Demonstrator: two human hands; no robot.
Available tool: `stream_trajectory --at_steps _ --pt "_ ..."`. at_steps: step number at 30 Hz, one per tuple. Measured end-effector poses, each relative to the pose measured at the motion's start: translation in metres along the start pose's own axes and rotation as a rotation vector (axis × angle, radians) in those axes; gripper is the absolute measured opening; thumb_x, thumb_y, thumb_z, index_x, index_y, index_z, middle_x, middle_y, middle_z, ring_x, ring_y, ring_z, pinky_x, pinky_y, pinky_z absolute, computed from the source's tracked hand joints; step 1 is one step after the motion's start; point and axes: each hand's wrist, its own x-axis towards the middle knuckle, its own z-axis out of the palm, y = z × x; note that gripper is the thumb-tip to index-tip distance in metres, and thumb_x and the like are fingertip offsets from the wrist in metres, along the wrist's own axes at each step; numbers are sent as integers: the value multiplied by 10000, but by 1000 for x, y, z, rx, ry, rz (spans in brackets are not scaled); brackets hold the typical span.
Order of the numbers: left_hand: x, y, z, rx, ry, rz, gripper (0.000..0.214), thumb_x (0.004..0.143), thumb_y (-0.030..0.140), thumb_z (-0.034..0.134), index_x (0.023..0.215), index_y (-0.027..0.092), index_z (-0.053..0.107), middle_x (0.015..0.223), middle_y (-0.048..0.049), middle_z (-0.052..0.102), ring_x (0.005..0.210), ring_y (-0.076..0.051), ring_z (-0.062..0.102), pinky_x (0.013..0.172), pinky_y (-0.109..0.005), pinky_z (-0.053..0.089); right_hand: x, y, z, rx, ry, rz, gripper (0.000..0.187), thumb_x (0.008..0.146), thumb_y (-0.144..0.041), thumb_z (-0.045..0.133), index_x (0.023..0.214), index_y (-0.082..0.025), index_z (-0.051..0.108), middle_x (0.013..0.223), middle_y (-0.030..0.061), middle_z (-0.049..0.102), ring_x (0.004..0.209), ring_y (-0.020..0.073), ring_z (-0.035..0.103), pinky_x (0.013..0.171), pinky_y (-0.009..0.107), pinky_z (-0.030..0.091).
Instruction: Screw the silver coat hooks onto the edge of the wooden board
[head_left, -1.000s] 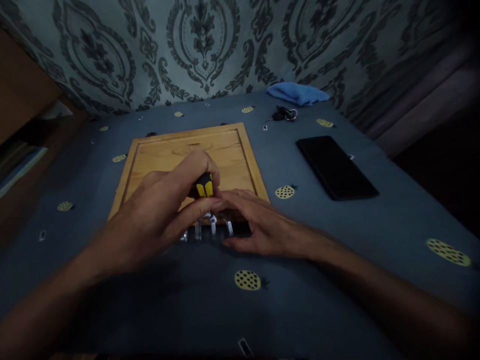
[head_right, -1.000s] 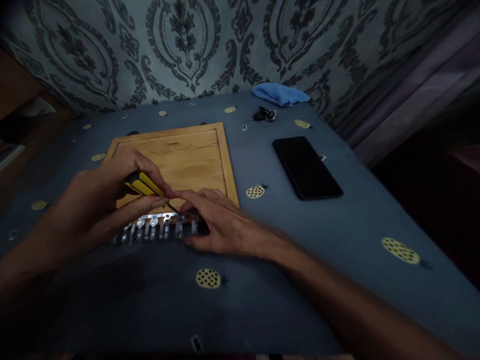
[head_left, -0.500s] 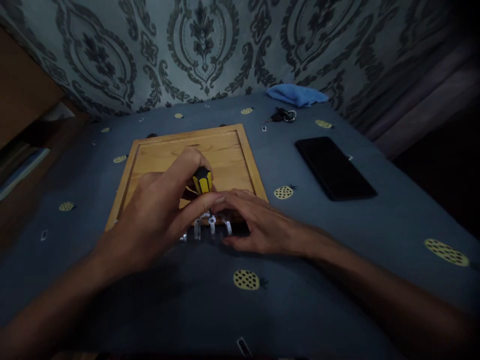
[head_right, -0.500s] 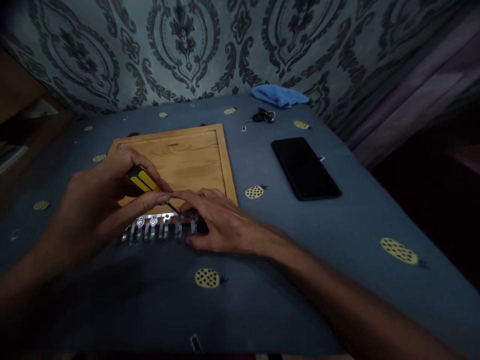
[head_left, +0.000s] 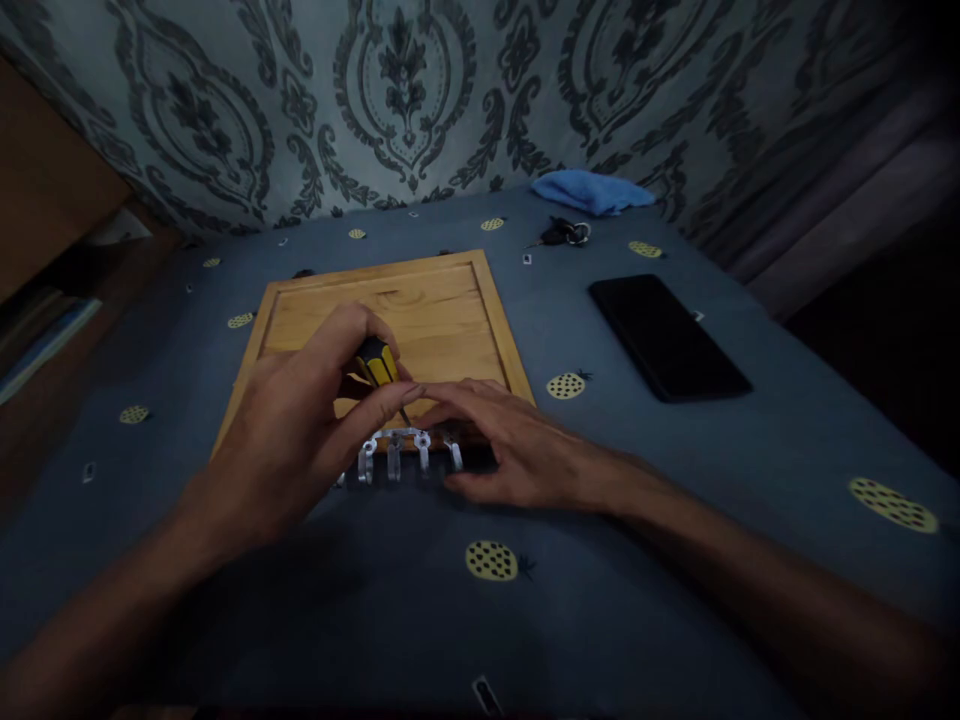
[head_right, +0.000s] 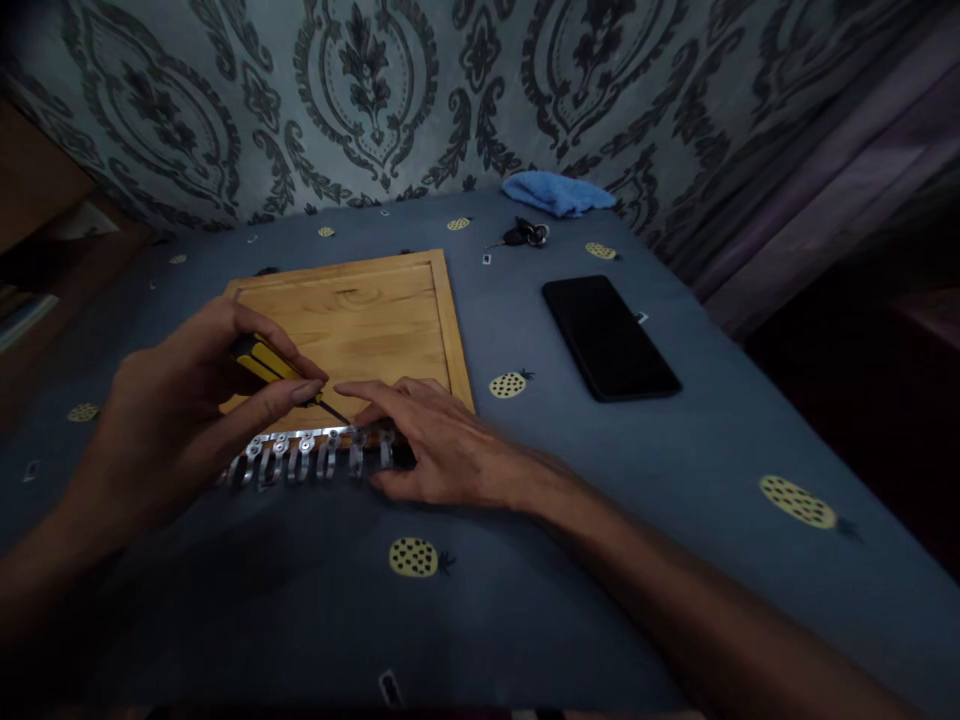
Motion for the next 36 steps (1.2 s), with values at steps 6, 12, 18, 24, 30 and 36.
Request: stream_trajectory --at_steps 6,12,18,24,30,36 --pt "-4 3 2 52 -61 12 108 978 314 649 1017 234 587 817 42 715 668 -115 697 540 -181 489 -2 2 0 48 5 -8 807 820 -210 719 1556 -275 396 1312 90 695 1256 308 565 1017 515 478" --pt "-6 9 0 92 -96 7 145 996 378 607 1011 234 592 824 26 732 655 -143 713 496 -212 466 -3 4 1 61 15 -7 822 813 -232 724 1566 -264 395 1323 109 675 1270 334 543 995 537 495" --pt "-8 16 -6 75 3 -65 108 966 333 657 967 276 566 840 67 717 708 -133 709 592 -218 537 -2 1 0 66 -11 5 785 838 -232 719 1554 -267 400 1341 111 669 1244 317 561 993 534 496" --pt "-10 22 -5 1 -11 -72 153 972 415 661 981 302 559 797 76 720 665 -139 702 547 -229 540 -2 0 1 42 25 -13 791 821 -212 720 1548 -251 410 1336 116 675 1240 317 566 1010 544 486" --pt "-9 17 0 -11 -36 -41 146 983 403 648 987 287 558 817 54 731 685 -138 707 576 -217 546 -2 1 0 22 27 -13 783 824 -236 714 1547 -260 414 1312 109 687 1243 328 561 993 536 491" --pt "-4 16 -5 7 -117 16 90 1002 352 622 1004 277 572 822 61 725 678 -118 695 577 -192 520 -1 0 -1 2 9 7 796 813 -257 731 1545 -233 418 1316 122 676 1237 331 558 1008 527 478"
